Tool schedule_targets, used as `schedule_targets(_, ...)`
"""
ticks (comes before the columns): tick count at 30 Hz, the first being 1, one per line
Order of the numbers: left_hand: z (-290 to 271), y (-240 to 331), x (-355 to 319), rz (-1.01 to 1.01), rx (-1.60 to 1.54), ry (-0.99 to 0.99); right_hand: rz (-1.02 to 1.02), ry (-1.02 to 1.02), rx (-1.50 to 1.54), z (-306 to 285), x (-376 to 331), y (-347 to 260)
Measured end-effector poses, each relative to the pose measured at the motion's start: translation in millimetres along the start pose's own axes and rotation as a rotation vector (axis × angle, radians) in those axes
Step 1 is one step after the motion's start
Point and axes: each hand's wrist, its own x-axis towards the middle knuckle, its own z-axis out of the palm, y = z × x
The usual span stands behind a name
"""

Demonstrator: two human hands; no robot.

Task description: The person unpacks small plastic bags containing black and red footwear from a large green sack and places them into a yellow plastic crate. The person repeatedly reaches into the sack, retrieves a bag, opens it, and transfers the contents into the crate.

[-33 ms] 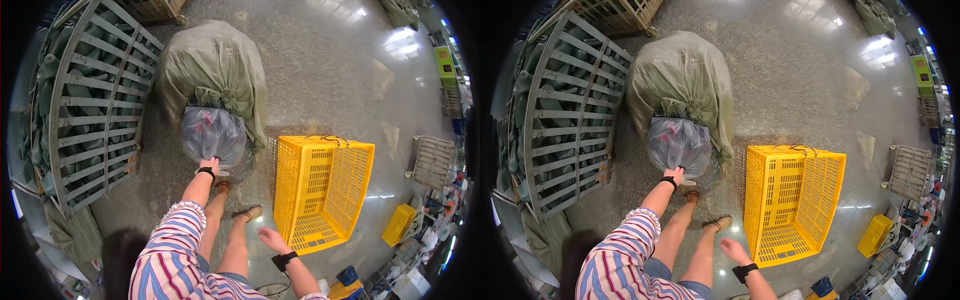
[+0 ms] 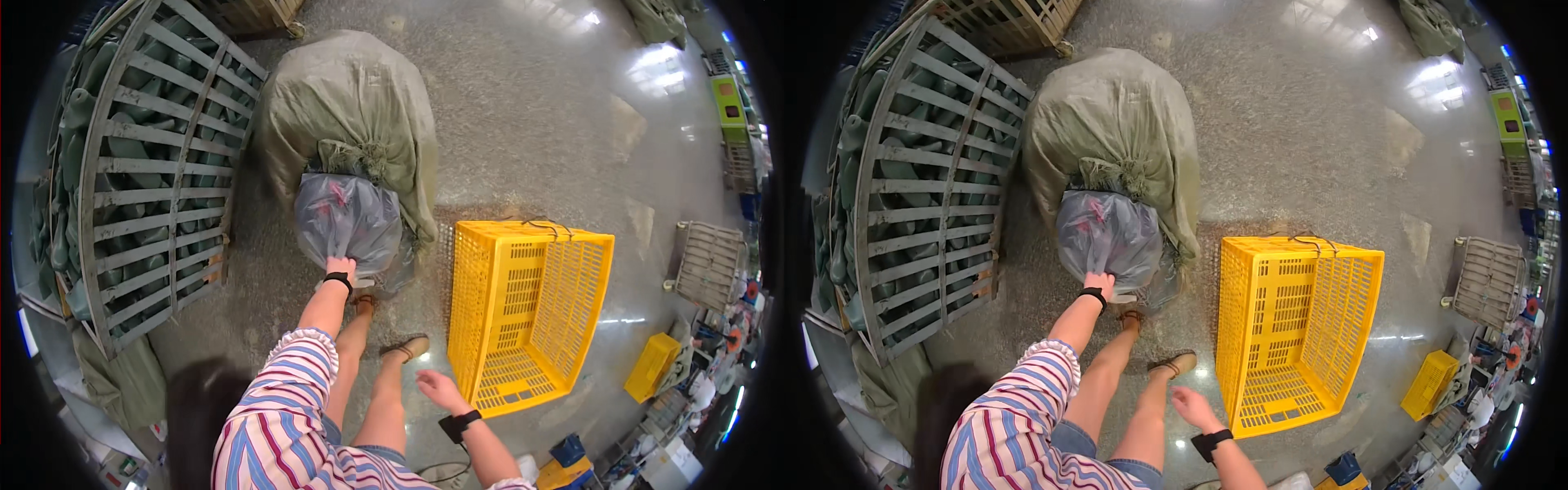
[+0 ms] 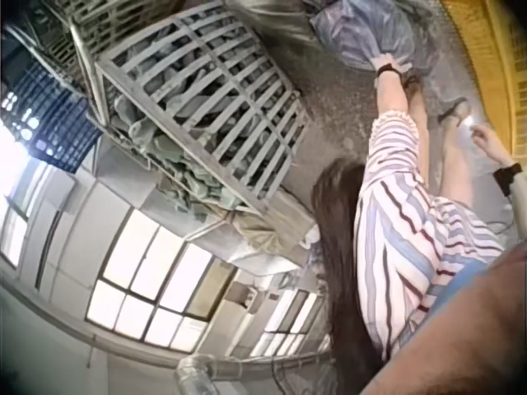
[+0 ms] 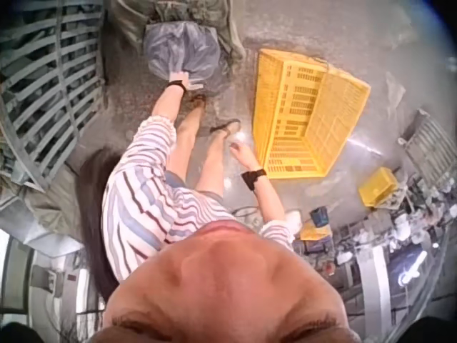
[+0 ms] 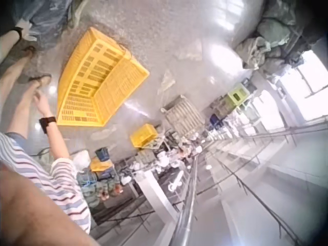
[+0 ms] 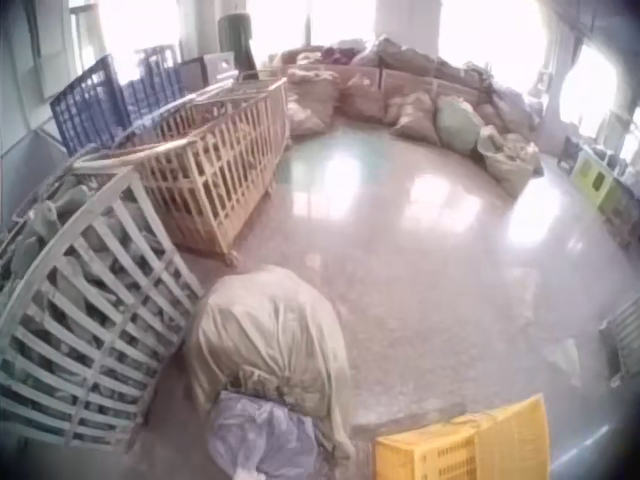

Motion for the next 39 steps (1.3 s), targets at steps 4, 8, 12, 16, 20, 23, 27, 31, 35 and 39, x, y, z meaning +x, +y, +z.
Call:
schedule_targets(4, -1.3, -9.4, -3.4, 0.04, 0.019, -0.021, 0.015, 0.078, -0.01, 18.7, 23.6, -20.7)
schedule_targets(8, -92.0, -19.2, -20.8, 0.321, -0.903, 0.201, -0.18, 0.207, -0.192, -9.7, 31.9, -45.1)
schedule_targets(12, -182.6, -1.5, -109.4, 0.478, -1.458, -0.155, -0.296, 0.484, -0.001, -44.5, 23.1, -121.8)
schedule_targets(16, -199.3, 39.4, -180.3, 0.624, -1.514, -0.322, -0.585, 0.574, 0.378, -68.3, 18.2, -205.9)
schedule_targets(20, -179.2, 77.0, -211.6, 0.6, -1.892, -0.413, -0.539, 0.48, 0.278, -85.6, 10.3, -230.6)
schedule_targets(23, -171.6, 96.2, -227.1, 0.683, -2.069, -0.217, -0.47, 0.449, 0.122, -86.6, -1.2, -221.5)
schedule_targets(27, -165.8, 106.0, -237.2, 0.589, -2.104, -0.016, -0.498, 0.283, 0.749, -80.5, -17.7, -189.7)
schedule_targets(31, -143.0, 123.5, -232.7, 0.683, -1.741, 0.106, -0.604, 0.276, 1.0, -72.0, -25.7, -158.7)
schedule_targets(35, -117.5, 155.2, -243.2, 0.728, -1.537, 0.394, -0.582, 0.188, 0.926, -72.9, -35.2, -134.5)
schedule_targets(39, -103.5, 156.4, -231.9, 0.372, -1.031, 0.513, -0.511, 0.098, 0.633, -63.2, -44.0, -140.6)
